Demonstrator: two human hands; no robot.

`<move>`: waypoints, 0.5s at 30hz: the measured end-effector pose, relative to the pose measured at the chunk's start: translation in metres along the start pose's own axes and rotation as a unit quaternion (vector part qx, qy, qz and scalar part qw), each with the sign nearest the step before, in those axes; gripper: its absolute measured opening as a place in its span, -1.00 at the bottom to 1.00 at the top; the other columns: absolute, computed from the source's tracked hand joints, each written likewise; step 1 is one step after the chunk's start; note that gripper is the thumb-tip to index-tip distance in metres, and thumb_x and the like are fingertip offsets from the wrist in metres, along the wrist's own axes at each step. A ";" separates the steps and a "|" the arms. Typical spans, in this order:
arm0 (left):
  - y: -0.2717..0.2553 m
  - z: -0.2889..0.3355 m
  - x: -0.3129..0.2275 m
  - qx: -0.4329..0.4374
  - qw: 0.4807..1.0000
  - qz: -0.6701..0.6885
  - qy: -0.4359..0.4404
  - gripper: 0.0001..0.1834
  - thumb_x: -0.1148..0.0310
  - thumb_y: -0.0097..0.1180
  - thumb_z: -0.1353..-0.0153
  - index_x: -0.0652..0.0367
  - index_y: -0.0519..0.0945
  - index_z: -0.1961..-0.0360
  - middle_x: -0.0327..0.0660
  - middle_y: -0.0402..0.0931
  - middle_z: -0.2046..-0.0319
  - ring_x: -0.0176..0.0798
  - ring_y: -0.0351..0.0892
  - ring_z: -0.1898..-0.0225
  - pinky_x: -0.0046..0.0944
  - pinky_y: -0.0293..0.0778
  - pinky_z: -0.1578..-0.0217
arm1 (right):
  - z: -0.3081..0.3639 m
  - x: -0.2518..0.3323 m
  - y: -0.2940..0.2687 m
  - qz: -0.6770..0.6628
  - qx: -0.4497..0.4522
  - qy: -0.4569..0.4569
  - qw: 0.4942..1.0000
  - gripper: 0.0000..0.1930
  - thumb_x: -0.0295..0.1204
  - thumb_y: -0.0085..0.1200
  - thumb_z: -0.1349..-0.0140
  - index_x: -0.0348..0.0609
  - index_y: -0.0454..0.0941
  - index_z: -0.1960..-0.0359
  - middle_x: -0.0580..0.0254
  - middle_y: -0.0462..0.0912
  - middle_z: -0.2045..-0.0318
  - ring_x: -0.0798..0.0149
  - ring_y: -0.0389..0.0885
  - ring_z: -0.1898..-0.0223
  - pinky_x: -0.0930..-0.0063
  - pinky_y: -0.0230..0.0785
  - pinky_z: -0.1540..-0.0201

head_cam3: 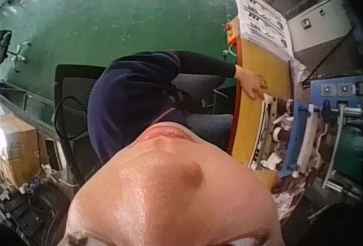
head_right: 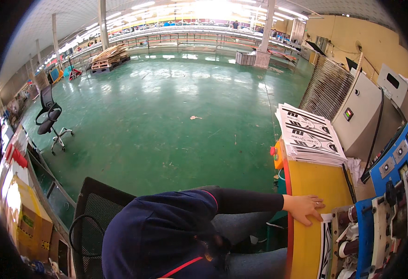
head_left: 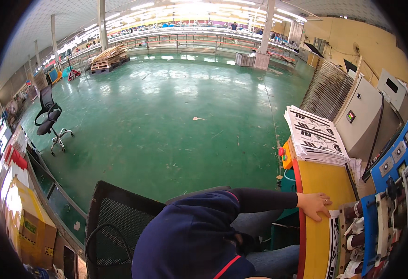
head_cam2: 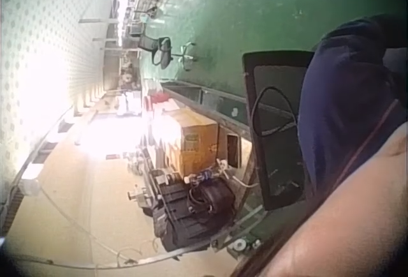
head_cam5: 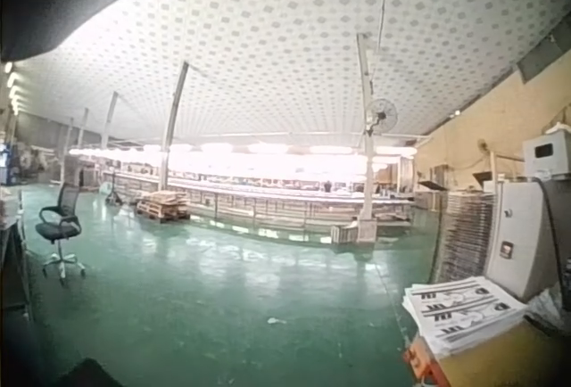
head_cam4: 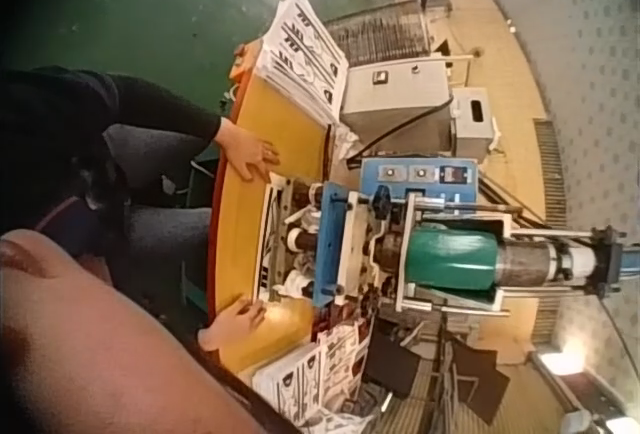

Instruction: The recorder is feeding printed graphic sheets into a machine and stacking them.

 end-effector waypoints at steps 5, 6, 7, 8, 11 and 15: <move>-0.003 -0.006 -0.004 0.001 1.000 0.006 0.006 -0.39 -0.08 0.14 -0.15 -0.21 0.63 -0.24 0.28 0.28 -0.38 0.39 0.15 -0.44 0.23 -0.01 -0.45 | -0.015 0.002 0.002 -0.137 -0.164 -0.230 0.949 -0.58 -0.22 -0.04 -0.45 -0.38 0.57 -0.07 -0.27 0.59 0.02 -0.26 0.52 -0.06 0.02 0.36 -0.14; -0.003 -0.008 -0.006 0.001 1.000 0.007 0.007 -0.39 -0.09 0.13 -0.15 -0.21 0.63 -0.24 0.28 0.28 -0.38 0.39 0.15 -0.44 0.22 -0.01 -0.45 | 0.005 -0.001 -0.009 -0.247 -0.313 -0.433 0.808 -0.60 -0.25 -0.01 -0.44 -0.39 0.57 -0.05 -0.26 0.59 0.05 -0.25 0.52 -0.04 0.01 0.37 -0.11; -0.002 -0.005 -0.003 0.003 1.000 0.005 0.000 -0.39 -0.09 0.13 -0.15 -0.20 0.63 -0.24 0.27 0.28 -0.38 0.38 0.16 -0.44 0.22 -0.01 -0.45 | 0.014 0.017 -0.024 -0.253 -0.311 -0.434 0.807 -0.60 -0.25 -0.01 -0.44 -0.39 0.57 -0.05 -0.26 0.59 0.05 -0.25 0.52 -0.04 0.01 0.37 -0.11; -0.002 -0.001 0.000 0.003 1.000 0.003 -0.006 -0.39 -0.09 0.13 -0.15 -0.20 0.63 -0.24 0.27 0.28 -0.38 0.38 0.16 -0.44 0.22 -0.01 -0.45 | -0.001 0.022 -0.019 -0.158 -0.157 -0.218 0.950 -0.60 -0.25 -0.01 -0.44 -0.39 0.57 -0.06 -0.26 0.59 0.04 -0.25 0.52 -0.04 0.02 0.37 -0.11; -0.003 -0.004 -0.001 0.004 1.000 0.004 0.004 -0.39 -0.09 0.12 -0.16 -0.20 0.63 -0.24 0.27 0.28 -0.38 0.38 0.16 -0.44 0.22 -0.01 -0.45 | 0.001 0.001 -0.008 -0.040 -0.014 0.002 0.999 -0.60 -0.26 -0.01 -0.44 -0.38 0.58 -0.07 -0.26 0.59 0.02 -0.25 0.52 -0.05 0.02 0.38 -0.10; -0.002 -0.005 -0.002 0.009 1.000 0.010 0.002 -0.39 -0.08 0.12 -0.15 -0.19 0.63 -0.24 0.27 0.28 -0.38 0.38 0.15 -0.44 0.23 -0.02 -0.45 | 0.002 0.003 -0.009 -0.037 -0.016 0.006 0.999 -0.60 -0.24 -0.02 -0.45 -0.36 0.59 -0.08 -0.25 0.59 0.00 -0.25 0.52 -0.06 0.03 0.39 -0.11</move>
Point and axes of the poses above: each hand's wrist, its own z-axis away from the middle knuckle, its own y-axis out of the palm, x = y × z, the point moved 7 cm from there along -z, towards the middle knuckle
